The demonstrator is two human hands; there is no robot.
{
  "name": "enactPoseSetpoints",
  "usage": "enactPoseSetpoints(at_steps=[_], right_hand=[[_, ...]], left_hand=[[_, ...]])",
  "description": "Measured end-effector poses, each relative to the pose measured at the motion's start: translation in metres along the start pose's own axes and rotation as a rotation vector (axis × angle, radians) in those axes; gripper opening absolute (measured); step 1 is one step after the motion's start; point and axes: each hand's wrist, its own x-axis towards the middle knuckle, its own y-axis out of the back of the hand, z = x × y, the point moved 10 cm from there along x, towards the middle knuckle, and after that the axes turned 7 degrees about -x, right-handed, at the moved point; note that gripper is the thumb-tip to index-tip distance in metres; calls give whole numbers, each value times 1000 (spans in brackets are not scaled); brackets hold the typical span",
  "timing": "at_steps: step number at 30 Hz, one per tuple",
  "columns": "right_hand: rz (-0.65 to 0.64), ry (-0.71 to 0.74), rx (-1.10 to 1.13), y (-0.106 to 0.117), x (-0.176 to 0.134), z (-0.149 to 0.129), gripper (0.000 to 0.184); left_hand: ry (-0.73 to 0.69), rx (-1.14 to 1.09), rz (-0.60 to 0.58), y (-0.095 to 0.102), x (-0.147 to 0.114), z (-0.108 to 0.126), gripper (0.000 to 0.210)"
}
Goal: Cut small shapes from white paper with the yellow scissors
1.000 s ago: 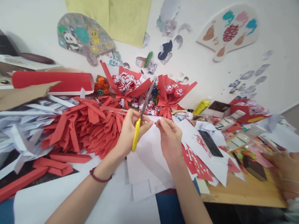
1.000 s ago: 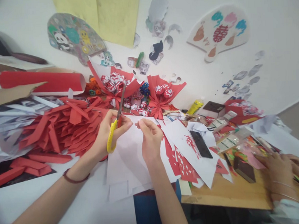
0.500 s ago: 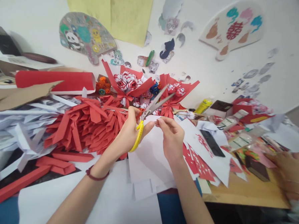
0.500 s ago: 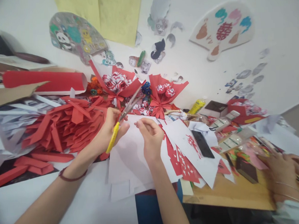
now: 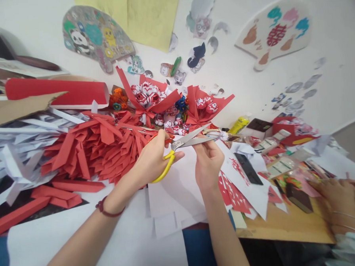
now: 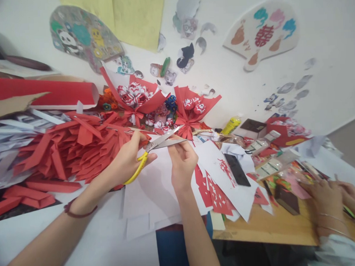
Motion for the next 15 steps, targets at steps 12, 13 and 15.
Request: enactPoseSetpoints(at_steps=[12, 13, 15], right_hand=[[-27, -23, 13, -5, -3, 5, 24], [-29, -28, 10, -5, -3, 5, 25], [-29, -35, 13, -6, -4, 6, 25]], left_hand=[[-5, -53, -9, -2, -1, 1, 34], [-7, -56, -8, -2, -1, 1, 34], [-10, -59, -11, -2, -1, 2, 33]])
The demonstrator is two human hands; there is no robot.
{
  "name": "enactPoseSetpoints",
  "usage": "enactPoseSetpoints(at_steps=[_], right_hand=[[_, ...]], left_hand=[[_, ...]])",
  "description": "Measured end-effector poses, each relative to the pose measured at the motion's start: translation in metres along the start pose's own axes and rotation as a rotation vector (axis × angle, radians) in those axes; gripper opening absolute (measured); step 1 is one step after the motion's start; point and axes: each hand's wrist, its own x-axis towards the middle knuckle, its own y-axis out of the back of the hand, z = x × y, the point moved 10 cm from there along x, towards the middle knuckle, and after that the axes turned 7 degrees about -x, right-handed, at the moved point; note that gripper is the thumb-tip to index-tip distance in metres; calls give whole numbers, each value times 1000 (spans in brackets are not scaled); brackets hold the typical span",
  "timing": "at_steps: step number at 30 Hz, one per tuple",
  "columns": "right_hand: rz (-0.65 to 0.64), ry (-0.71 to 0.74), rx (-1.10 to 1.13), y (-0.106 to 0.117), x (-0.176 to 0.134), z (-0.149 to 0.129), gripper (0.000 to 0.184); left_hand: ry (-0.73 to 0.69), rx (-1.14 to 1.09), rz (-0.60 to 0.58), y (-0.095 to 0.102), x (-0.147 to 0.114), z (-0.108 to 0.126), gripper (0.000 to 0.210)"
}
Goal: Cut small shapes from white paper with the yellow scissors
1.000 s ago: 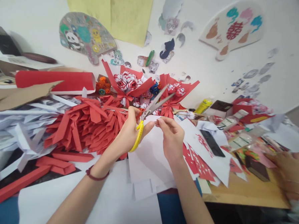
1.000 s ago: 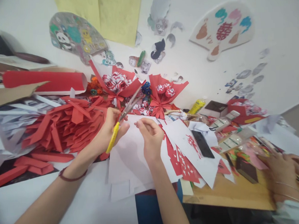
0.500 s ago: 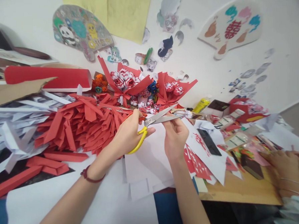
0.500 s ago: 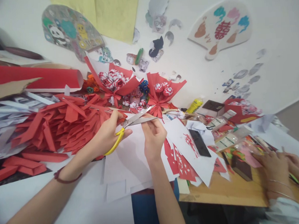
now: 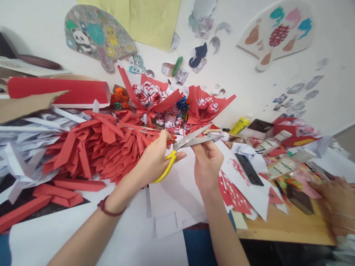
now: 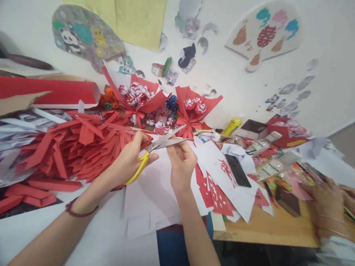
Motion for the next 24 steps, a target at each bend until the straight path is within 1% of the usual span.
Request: enactPoseSetpoints(at_steps=[6, 14, 24], right_hand=[[-6, -24, 36, -3, -1, 1, 23], [-9, -50, 148, -7, -3, 2, 18], [1, -68, 172, -7, -4, 6, 18]], left_hand=[[3, 0, -1, -1, 0, 1, 35], [16, -9, -14, -3, 0, 2, 34], [10, -35, -27, -5, -1, 3, 32]])
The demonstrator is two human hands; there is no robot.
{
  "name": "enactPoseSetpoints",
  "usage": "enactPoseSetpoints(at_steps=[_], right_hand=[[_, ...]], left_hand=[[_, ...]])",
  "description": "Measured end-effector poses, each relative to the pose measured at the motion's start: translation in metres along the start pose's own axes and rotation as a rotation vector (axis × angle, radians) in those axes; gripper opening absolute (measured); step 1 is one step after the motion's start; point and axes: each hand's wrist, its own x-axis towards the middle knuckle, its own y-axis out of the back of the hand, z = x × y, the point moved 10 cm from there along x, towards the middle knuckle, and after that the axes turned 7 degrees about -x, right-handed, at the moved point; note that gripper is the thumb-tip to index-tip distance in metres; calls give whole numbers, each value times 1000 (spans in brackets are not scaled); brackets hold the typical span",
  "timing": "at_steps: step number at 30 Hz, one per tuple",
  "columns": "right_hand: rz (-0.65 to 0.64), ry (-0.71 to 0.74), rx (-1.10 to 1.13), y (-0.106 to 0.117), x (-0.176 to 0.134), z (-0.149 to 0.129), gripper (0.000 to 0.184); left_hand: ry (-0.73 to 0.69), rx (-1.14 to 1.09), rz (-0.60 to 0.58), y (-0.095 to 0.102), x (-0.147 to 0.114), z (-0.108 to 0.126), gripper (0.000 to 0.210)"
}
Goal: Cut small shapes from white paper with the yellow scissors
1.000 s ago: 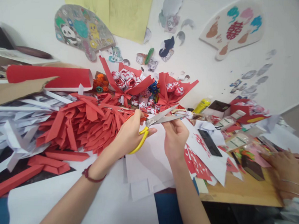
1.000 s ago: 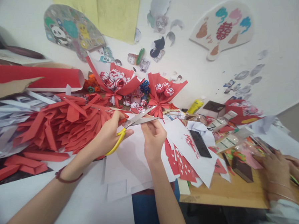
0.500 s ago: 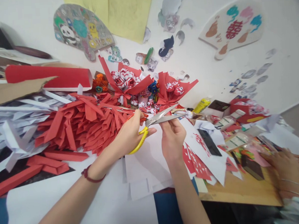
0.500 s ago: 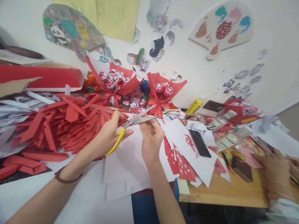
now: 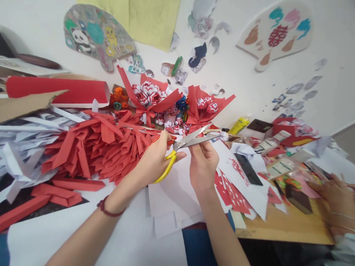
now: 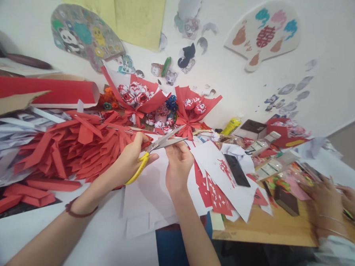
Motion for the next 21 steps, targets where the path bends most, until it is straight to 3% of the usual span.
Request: enactPoseSetpoints(at_steps=[21], right_hand=[[3, 3, 32, 1, 1, 5, 17]], left_hand=[[-50, 28, -17, -5, -2, -3, 31]])
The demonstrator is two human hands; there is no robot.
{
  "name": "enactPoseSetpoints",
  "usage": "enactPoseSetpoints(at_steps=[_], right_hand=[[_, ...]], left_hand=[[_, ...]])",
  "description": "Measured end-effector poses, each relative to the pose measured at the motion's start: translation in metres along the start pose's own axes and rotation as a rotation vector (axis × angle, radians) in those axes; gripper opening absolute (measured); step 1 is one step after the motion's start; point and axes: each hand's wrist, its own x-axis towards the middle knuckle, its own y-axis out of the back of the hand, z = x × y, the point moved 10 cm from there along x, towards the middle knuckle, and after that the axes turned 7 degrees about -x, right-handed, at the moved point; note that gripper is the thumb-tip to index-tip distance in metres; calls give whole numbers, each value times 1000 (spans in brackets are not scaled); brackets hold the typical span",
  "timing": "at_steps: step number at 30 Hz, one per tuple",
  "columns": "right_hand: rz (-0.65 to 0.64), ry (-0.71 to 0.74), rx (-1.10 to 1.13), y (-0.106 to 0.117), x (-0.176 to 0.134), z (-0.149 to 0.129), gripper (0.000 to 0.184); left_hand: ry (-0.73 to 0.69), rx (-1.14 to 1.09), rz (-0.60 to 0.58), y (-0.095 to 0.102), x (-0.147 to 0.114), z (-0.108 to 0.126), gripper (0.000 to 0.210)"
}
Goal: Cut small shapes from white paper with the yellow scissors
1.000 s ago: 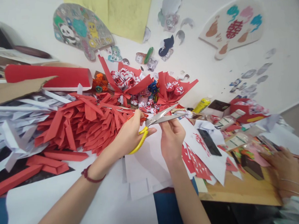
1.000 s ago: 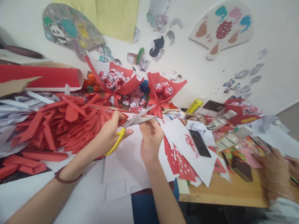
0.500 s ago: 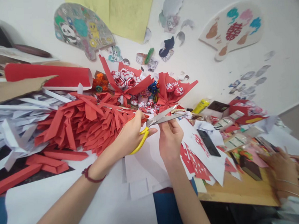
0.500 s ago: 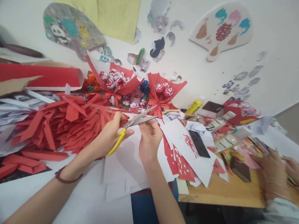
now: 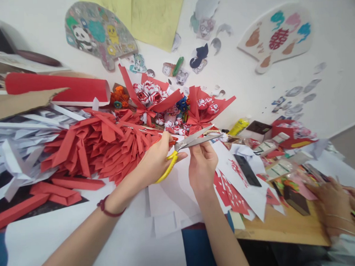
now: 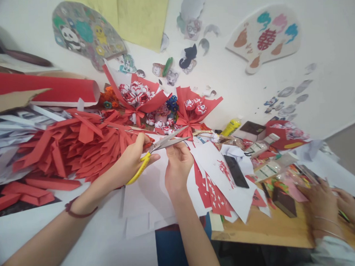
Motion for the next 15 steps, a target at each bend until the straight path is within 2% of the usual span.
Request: enactPoseSetpoints(at_steps=[8, 15], right_hand=[[10, -17, 9, 1, -1, 2, 15], [23, -45, -10, 1, -3, 3, 18]], left_hand=[[49, -7, -17, -4, -1, -5, 32], [35, -36, -16, -7, 0, -8, 33]])
